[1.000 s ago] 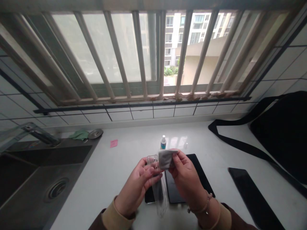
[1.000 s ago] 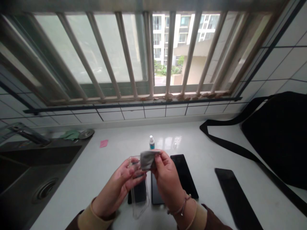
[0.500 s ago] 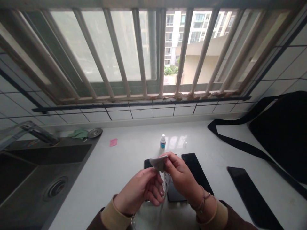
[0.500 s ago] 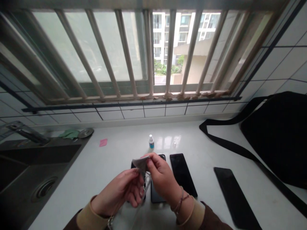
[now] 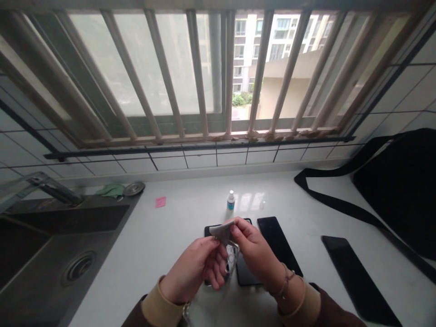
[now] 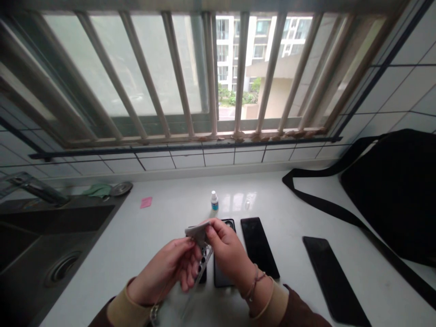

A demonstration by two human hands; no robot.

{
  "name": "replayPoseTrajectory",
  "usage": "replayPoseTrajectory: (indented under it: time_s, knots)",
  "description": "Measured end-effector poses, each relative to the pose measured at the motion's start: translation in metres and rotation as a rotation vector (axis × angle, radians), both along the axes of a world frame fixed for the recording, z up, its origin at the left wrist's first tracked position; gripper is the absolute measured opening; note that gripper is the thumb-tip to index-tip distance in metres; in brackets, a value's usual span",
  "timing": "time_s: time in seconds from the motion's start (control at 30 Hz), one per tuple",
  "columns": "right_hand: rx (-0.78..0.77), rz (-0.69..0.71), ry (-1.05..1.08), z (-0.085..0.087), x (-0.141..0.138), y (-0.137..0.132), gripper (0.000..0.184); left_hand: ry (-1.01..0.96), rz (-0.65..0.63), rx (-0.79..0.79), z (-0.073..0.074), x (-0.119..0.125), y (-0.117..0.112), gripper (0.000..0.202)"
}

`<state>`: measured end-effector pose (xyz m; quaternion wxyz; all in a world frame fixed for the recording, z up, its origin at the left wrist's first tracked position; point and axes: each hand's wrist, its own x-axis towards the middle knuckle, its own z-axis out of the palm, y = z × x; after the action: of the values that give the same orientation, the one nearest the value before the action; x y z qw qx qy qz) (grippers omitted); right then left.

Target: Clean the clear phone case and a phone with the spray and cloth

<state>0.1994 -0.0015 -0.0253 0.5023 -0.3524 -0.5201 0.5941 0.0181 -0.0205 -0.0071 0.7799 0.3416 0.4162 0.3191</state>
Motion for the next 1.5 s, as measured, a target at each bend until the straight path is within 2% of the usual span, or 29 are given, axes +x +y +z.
replayPoseTrajectory:
  time_s: [0.2,0.37,0.47,0.53,0.6,0.67,0.73,0.87,1.0,1.13,1.2,1.3,1.4,1.5]
  knots:
    - [-0.042,-0.05,0.105,-0.002,-0.001,0.002,0.035,0.023,0.247,0.062,0.0,-0.003,0.008,0.027]
    - [-0.026,-0.358,-0.108,0.0,0.006,0.003,0.037,0.011,0.406,-0.014,0.006,-0.006,0.015,0.035]
    - [0.177,-0.524,-0.353,0.007,0.011,-0.002,0.027,-0.032,0.389,-0.089,0.009,-0.004,0.013,0.043]
    - [0.439,-0.47,-0.485,0.009,0.011,-0.007,0.027,-0.074,0.346,-0.122,0.008,-0.001,0.01,0.044]
    - [0.666,-0.27,-0.577,0.008,0.007,-0.009,0.035,-0.115,0.297,-0.114,0.005,0.003,0.006,0.044]
    - [0.742,-0.085,-0.672,0.003,0.002,-0.009,0.04,-0.155,0.272,-0.071,0.002,0.006,0.003,0.04]
    - [0.706,-0.039,-0.742,-0.002,-0.002,-0.008,0.042,-0.186,0.26,-0.036,0.001,0.008,0.002,0.037]
    - [0.634,-0.126,-0.708,-0.005,-0.004,-0.005,0.046,-0.215,0.171,-0.008,0.005,0.009,0.0,0.046]
    - [0.62,-0.182,-0.634,0.001,-0.005,-0.008,0.043,-0.244,0.141,-0.044,0.006,0.008,-0.001,0.057]
    - [0.641,-0.145,-0.588,0.01,-0.002,-0.013,0.035,-0.262,0.195,-0.04,0.006,0.007,-0.001,0.065]
    - [0.551,-0.147,-0.527,0.013,0.0,-0.013,0.03,-0.265,0.219,-0.003,0.006,0.005,0.0,0.061]
    - [0.267,-0.246,-0.376,0.012,0.005,-0.007,0.02,-0.255,0.215,0.015,0.006,0.004,0.001,0.051]
    - [0.029,-0.401,-0.221,0.007,0.011,0.003,0.029,-0.225,0.217,0.019,0.005,0.004,0.001,0.043]
    - [0.003,-0.48,-0.21,0.005,0.013,0.005,0.035,-0.217,0.208,0.031,0.006,0.005,0.0,0.042]
